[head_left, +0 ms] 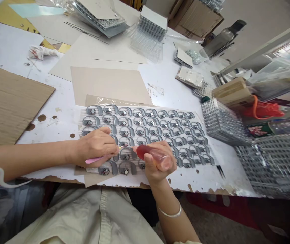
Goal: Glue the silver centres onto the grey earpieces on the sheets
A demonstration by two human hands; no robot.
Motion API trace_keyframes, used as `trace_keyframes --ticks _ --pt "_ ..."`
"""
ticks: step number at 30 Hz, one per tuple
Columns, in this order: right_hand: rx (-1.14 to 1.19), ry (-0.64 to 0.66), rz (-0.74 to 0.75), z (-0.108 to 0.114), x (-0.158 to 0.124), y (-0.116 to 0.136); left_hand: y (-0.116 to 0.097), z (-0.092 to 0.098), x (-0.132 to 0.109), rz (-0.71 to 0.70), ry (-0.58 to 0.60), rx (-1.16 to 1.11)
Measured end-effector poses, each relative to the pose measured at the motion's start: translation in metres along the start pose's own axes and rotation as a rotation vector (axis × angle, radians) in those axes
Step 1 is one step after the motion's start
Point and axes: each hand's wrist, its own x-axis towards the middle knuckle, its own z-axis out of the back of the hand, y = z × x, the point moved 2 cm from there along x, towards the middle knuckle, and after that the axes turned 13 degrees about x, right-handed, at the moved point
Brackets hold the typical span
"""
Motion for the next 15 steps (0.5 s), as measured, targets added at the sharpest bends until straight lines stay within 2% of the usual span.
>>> trace_keyframes --ticks 8,15 --pt "0.013 -0.009 0.008 0.0000 -0.0005 -0.0012 0.0036 0.0009 0.0017 0.038 0.003 -0.095" --pt "0.018 0.011 0.005 0.0008 -0.0017 0.0003 0.0088 0.0011 0.0016 0.132 0.030 -0.222"
